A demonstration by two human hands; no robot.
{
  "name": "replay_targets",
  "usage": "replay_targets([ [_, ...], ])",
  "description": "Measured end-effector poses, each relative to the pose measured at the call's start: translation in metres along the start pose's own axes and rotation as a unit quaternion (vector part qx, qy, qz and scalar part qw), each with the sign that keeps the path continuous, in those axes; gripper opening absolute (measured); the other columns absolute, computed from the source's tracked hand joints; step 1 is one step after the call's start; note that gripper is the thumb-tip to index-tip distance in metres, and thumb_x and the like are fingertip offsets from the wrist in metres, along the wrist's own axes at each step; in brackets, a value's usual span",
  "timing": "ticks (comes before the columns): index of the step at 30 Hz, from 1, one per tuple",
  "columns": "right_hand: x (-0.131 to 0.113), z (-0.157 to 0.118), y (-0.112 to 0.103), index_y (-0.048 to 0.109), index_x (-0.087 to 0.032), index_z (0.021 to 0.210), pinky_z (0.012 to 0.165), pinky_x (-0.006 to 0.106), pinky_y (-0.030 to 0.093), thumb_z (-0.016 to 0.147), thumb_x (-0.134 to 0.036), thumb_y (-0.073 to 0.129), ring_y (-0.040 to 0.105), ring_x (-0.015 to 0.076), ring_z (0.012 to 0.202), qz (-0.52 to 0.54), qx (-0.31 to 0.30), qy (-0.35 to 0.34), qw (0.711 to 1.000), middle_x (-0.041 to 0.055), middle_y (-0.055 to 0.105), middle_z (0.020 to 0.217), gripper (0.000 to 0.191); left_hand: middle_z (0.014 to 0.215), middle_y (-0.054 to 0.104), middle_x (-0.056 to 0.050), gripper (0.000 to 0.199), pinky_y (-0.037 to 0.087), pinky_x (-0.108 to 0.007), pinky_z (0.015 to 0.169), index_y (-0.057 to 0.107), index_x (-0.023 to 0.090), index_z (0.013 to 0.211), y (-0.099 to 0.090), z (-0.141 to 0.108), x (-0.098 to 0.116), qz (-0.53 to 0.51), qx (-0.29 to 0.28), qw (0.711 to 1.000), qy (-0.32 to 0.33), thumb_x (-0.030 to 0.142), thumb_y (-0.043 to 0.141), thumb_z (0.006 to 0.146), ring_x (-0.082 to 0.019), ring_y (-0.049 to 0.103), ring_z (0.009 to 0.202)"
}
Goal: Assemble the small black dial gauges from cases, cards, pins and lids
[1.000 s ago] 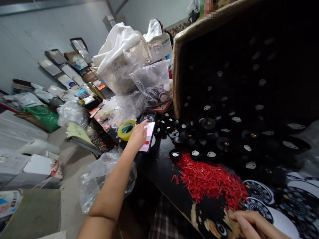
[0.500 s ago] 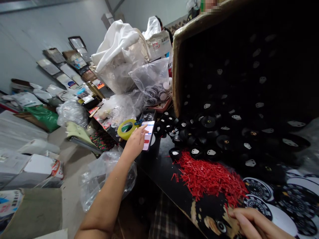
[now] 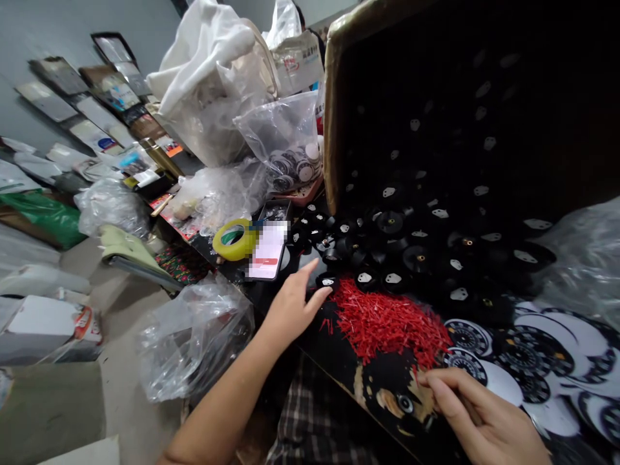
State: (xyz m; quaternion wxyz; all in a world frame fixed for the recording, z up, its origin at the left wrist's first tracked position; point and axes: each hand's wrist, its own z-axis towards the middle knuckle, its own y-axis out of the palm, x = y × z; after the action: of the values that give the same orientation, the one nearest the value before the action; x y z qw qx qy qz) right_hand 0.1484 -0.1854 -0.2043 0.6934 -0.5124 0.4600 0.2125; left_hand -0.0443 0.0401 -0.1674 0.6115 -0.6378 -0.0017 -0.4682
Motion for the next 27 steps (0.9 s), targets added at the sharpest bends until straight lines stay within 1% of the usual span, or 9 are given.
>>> replay_targets([
  [5,-0.013,-0.004,0.004,0.066,-0.023,0.079,0.062,0.019,0.048,0.087,-0.054,0.05,0.061,0.0132,0.064,0.058,-0.01,0.079,0.995,0.0001,0.064,0.07,0.036,0.122,0.061,-0.014,0.051,0.043,-0.048,0.099,0.044,0.018,0.132,0.03,-0.004,0.009,-0.014,0.047,0.998,-0.038,0.036,0.059,0.087,-0.027,0.058,0.112],
  [8,-0.021,-0.001,0.007,0.065,-0.021,0.097,0.058,0.022,0.046,0.09,-0.053,0.045,0.059,0.0136,0.061,0.101,-0.054,0.118,0.986,-0.0001,0.062,0.066,0.039,0.125,0.06,-0.011,0.056,0.041,-0.046,0.102,0.041,0.023,0.135,0.028,-0.025,0.028,-0.056,0.038,0.997,0.025,0.033,0.062,0.085,-0.025,0.056,0.115],
  [10,-0.024,0.003,0.008,0.062,-0.018,0.107,0.056,0.023,0.044,0.091,-0.054,0.042,0.056,0.0131,0.058,0.141,-0.085,0.141,0.976,-0.0005,0.06,0.065,0.043,0.126,0.06,-0.009,0.06,0.039,-0.046,0.104,0.042,0.028,0.136,0.028,-0.047,0.041,-0.106,-0.019,0.99,0.095,0.029,0.067,0.082,-0.026,0.054,0.117],
  [12,-0.026,0.005,0.009,0.061,-0.017,0.099,0.054,0.023,0.041,0.09,-0.055,0.043,0.053,0.0119,0.056,0.176,-0.1,0.153,0.967,-0.0016,0.056,0.062,0.042,0.126,0.062,-0.006,0.061,0.038,-0.045,0.106,0.046,0.035,0.135,0.033,-0.068,0.05,-0.179,-0.111,0.968,0.134,0.024,0.069,0.079,-0.026,0.055,0.118],
  [15,-0.03,0.001,0.005,0.057,-0.018,0.086,0.053,0.021,0.039,0.088,-0.055,0.049,0.051,0.0103,0.057,0.212,-0.098,0.156,0.96,-0.0023,0.053,0.065,0.039,0.135,0.056,-0.003,0.064,0.035,-0.042,0.109,0.047,0.04,0.134,0.049,-0.089,0.06,-0.335,-0.167,0.926,0.04,0.019,0.071,0.078,-0.025,0.05,0.125],
  [17,-0.032,-0.003,-0.001,0.058,-0.018,0.089,0.052,0.021,0.039,0.087,-0.055,0.05,0.051,0.0102,0.058,0.221,-0.095,0.161,0.957,-0.0016,0.055,0.068,0.038,0.138,0.054,-0.004,0.056,0.039,-0.04,0.106,0.051,0.036,0.132,0.062,-0.097,0.067,-0.476,-0.177,0.855,-0.102,0.023,0.069,0.08,-0.024,0.05,0.126],
  [21,-0.023,-0.004,-0.021,0.063,-0.019,0.088,0.06,0.024,0.046,0.09,-0.052,0.045,0.057,0.0136,0.064,0.121,-0.08,0.146,0.979,0.0014,0.06,0.071,0.037,0.119,0.066,-0.008,0.03,0.051,-0.032,0.089,0.067,0.022,0.112,0.077,-0.1,0.082,-0.672,-0.205,0.644,-0.303,0.028,0.066,0.083,-0.022,0.062,0.108],
  [23,-0.009,0.0,-0.032,0.067,-0.02,0.099,0.071,0.031,0.049,0.089,-0.05,0.048,0.06,0.0189,0.076,-0.032,-0.03,0.107,0.993,0.0053,0.064,0.083,0.037,0.113,0.068,-0.009,0.027,0.052,-0.03,0.085,0.067,0.02,0.109,0.079,-0.1,0.087,-0.705,-0.198,0.587,-0.345,0.027,0.067,0.083,-0.021,0.065,0.102],
  [27,0.023,0.01,-0.045,0.066,-0.02,0.113,0.079,0.046,0.047,0.083,-0.049,0.052,0.06,0.0302,0.086,-0.277,0.023,0.002,0.961,0.0133,0.061,0.096,0.045,0.104,0.07,-0.008,0.032,0.053,-0.031,0.077,0.062,0.022,0.112,0.076,-0.101,0.093,-0.744,-0.179,0.529,-0.367,0.03,0.069,0.081,-0.022,0.07,0.091],
])
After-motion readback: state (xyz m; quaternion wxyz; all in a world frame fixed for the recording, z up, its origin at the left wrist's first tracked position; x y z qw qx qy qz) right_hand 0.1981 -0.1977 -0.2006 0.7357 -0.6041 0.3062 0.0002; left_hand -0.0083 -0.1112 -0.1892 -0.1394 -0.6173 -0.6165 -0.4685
